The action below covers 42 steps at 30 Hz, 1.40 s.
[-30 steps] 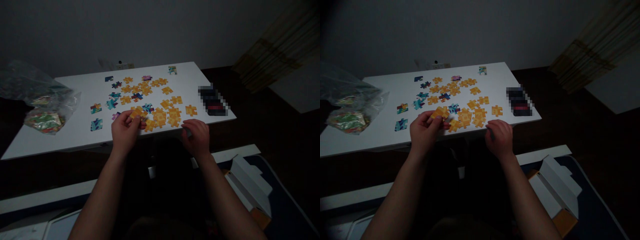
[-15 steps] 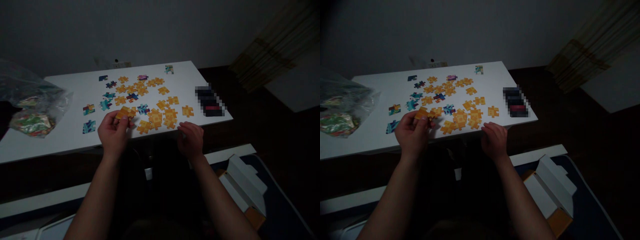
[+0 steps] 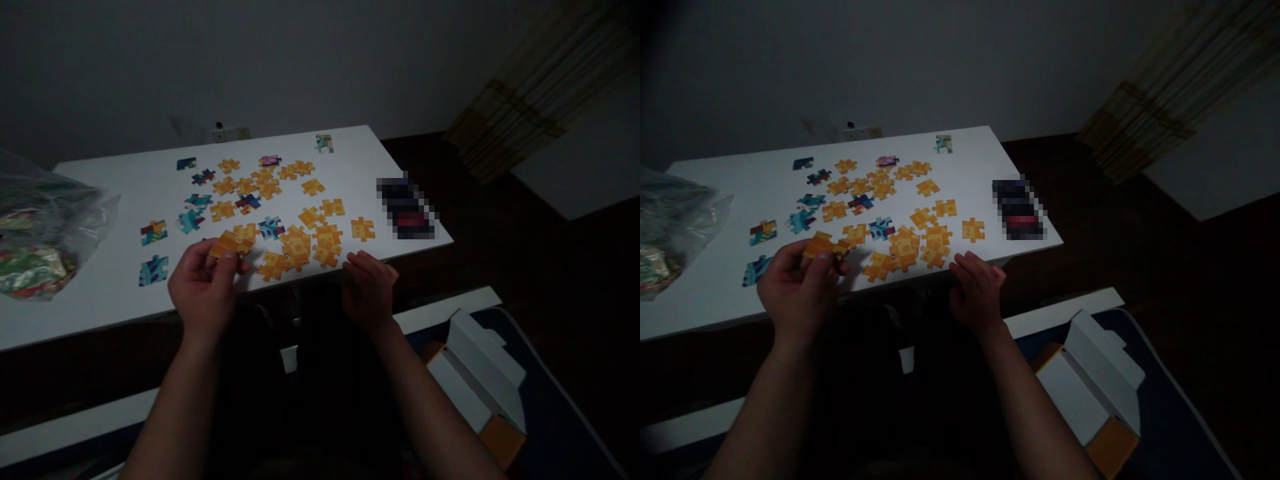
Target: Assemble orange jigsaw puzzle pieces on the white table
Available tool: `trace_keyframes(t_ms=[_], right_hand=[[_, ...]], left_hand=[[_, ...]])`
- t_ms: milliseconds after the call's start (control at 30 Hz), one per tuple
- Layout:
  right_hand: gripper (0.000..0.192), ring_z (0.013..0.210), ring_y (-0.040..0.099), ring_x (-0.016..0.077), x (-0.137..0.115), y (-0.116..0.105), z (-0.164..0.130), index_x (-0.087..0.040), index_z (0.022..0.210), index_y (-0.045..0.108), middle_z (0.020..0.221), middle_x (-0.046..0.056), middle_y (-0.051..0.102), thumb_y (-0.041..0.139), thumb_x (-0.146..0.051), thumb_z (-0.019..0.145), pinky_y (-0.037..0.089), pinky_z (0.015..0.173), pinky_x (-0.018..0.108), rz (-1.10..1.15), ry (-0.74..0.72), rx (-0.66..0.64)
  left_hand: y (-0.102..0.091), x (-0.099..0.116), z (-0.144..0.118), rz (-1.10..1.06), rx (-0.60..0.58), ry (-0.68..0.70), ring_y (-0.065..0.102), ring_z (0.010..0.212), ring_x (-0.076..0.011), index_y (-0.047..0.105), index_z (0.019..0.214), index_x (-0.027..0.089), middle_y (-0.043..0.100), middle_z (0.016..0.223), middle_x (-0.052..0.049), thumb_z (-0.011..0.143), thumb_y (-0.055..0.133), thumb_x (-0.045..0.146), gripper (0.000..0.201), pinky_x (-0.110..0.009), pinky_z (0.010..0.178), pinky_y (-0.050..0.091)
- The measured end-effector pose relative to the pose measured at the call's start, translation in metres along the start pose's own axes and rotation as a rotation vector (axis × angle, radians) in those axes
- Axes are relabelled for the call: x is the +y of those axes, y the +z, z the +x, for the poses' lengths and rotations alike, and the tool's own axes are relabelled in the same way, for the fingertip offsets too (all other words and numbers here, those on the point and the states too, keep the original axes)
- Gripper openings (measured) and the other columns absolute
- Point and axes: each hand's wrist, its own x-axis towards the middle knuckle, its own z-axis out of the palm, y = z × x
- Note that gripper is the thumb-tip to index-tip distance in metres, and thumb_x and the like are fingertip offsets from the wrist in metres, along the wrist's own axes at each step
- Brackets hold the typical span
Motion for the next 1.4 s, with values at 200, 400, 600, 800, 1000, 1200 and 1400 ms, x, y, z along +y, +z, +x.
trace_keyframes(t_ms=[200,400,600,800,1000,1200,1400], right_hand=[[0.064,0.133,0.074,0.0350,0.002,0.008,-0.001,-0.033,0.147,0.063,0.133,0.010,0.079,0.065,-0.009,0.087,0.059,0.110,0.058,0.134,-0.014,0.066],[0.055,0.124,0.077,0.0343,-0.001,-0.002,0.009,-0.031,0.139,0.067,0.127,0.009,0.083,0.068,-0.010,0.088,0.057,0.102,0.055,0.070,-0.033,0.041],[0.046,0.124,0.073,0.0393,-0.024,-0.018,0.046,-0.030,0.142,0.063,0.141,0.014,0.078,0.076,-0.034,0.098,0.053,0.100,0.059,-0.037,0.037,-0.110],[0.044,0.122,0.065,0.0417,-0.038,-0.015,0.058,-0.033,0.141,0.064,0.130,0.010,0.081,0.079,-0.037,0.100,0.052,0.102,0.065,-0.015,0.153,-0.196],[0.028,0.113,0.071,0.0342,-0.039,-0.019,0.060,-0.033,0.127,0.070,0.121,0.009,0.075,0.080,-0.031,0.102,0.060,0.095,0.057,0.118,0.176,-0.174],[0.015,0.097,0.075,0.0246,-0.019,-0.028,0.089,-0.031,0.111,0.075,0.107,0.005,0.073,0.078,-0.019,0.102,0.065,0.081,0.042,0.143,0.165,-0.040],[0.019,0.101,0.077,0.0299,0.021,-0.023,0.138,-0.023,0.109,0.080,0.111,0.012,0.078,0.065,-0.017,0.099,0.064,0.092,0.049,0.040,0.222,-0.332]], left_hand=[[-0.002,0.001,-0.003,0.068,-0.004,0.023,0.073,0.059,-0.0131,0.078,0.105,0.023,0.080,0.081,0.000,0.085,0.090,0.033,0.025,-0.023,0.058,0.061],[-0.004,0.001,-0.007,0.125,-0.021,0.045,0.077,0.060,-0.0143,0.079,0.105,0.022,0.082,0.082,-0.001,0.084,0.090,0.032,0.026,-0.022,0.059,0.063],[-0.005,0.002,-0.010,0.191,0.006,0.055,0.078,0.061,-0.0164,0.080,0.104,0.022,0.083,0.085,-0.001,0.085,0.091,0.036,0.026,-0.025,0.058,0.065],[-0.006,0.005,-0.012,0.198,-0.003,0.077,0.079,0.062,-0.0158,0.082,0.104,0.022,0.084,0.085,-0.002,0.085,0.091,0.031,0.023,-0.023,0.059,0.066],[-0.008,0.006,-0.013,0.252,-0.026,0.081,0.080,0.062,-0.0159,0.083,0.104,0.022,0.084,0.082,-0.001,0.088,0.090,0.031,0.020,-0.021,0.059,0.067],[-0.009,0.007,-0.012,0.289,-0.059,0.085,0.079,0.064,-0.0138,0.083,0.106,0.023,0.084,0.085,-0.002,0.089,0.087,0.029,0.018,-0.018,0.060,0.065],[-0.006,0.011,-0.010,0.341,-0.093,0.049,0.078,0.064,-0.0149,0.081,0.107,0.021,0.083,0.085,-0.002,0.091,0.084,0.029,0.018,-0.022,0.062,0.067]])
